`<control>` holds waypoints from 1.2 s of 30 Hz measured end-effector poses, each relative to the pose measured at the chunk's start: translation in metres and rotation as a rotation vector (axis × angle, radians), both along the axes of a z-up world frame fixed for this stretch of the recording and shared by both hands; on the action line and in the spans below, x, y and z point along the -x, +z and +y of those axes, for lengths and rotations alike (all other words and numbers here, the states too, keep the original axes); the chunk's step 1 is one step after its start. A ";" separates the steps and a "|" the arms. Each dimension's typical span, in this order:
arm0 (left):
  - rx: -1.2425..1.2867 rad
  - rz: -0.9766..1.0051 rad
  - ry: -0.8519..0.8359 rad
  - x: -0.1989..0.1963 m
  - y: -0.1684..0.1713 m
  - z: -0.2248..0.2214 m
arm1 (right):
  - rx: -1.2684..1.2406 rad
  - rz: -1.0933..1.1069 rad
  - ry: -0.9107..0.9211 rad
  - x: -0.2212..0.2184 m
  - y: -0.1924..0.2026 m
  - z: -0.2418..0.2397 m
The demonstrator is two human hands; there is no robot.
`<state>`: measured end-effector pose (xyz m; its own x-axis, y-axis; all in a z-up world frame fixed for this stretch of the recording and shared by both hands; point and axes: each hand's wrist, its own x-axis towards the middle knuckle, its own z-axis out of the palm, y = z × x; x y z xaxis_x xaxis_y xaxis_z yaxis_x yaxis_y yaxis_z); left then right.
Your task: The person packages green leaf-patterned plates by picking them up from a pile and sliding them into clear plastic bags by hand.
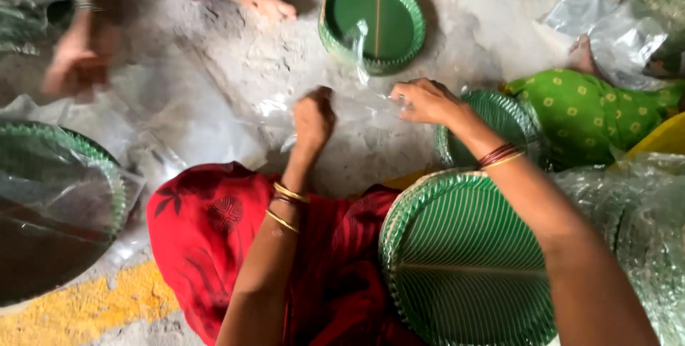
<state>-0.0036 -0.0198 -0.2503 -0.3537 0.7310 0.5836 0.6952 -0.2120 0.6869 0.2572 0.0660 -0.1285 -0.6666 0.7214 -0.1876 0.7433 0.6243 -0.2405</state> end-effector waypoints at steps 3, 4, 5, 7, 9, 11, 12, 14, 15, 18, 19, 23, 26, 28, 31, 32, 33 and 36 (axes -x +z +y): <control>0.068 -0.232 -0.190 -0.028 0.021 -0.030 | 0.116 -0.029 0.025 -0.015 0.010 -0.005; 0.178 -0.339 -0.224 -0.030 0.032 -0.038 | 0.161 0.063 -0.053 -0.018 0.020 -0.008; 0.289 -0.446 -0.257 -0.031 0.043 -0.046 | 0.206 0.155 -0.132 -0.022 0.031 -0.012; 0.375 -0.479 -0.290 -0.029 0.060 -0.054 | 0.352 0.128 -0.178 -0.021 0.084 -0.049; 0.448 -0.506 -0.324 -0.028 0.072 -0.056 | 0.486 0.108 -0.220 -0.036 0.109 -0.071; 0.395 -0.515 -0.438 -0.033 0.075 -0.058 | 0.732 -0.101 -0.184 -0.070 0.102 -0.085; 0.390 -0.515 -0.445 -0.038 0.081 -0.060 | 0.726 -0.101 -0.190 -0.078 0.108 -0.095; 0.344 -0.581 -0.553 -0.048 0.090 -0.068 | 0.688 -0.277 -0.129 -0.095 0.119 -0.118; 0.346 -0.585 -0.558 -0.054 0.087 -0.075 | 0.690 -0.280 -0.135 -0.102 0.115 -0.127; 0.326 -0.717 -0.639 -0.071 0.084 -0.083 | 0.706 -0.154 -0.278 -0.106 0.113 -0.145; 0.286 -0.737 -0.630 -0.075 0.085 -0.084 | 0.641 0.116 -0.279 -0.096 0.118 -0.149; 0.208 -0.679 -0.553 -0.084 0.103 -0.093 | 0.230 0.417 -0.254 -0.037 0.121 -0.145; 0.167 -0.593 -0.576 -0.077 0.117 -0.103 | -0.375 0.174 0.209 0.002 0.097 -0.121; 0.173 -0.494 -0.568 -0.067 0.124 -0.108 | -0.322 0.213 0.213 0.002 0.057 -0.096; 0.225 -0.266 -0.479 -0.045 0.089 -0.105 | -0.266 0.258 0.117 0.004 0.033 -0.070; 0.272 -0.130 -0.406 -0.035 0.069 -0.103 | -0.267 0.266 0.008 0.006 0.030 -0.064; 0.275 -0.133 -0.392 -0.032 0.054 -0.101 | -0.261 0.269 0.021 0.007 0.032 -0.061; 0.395 -0.013 -0.269 -0.030 0.021 -0.090 | 0.089 0.162 -0.149 0.007 0.042 -0.060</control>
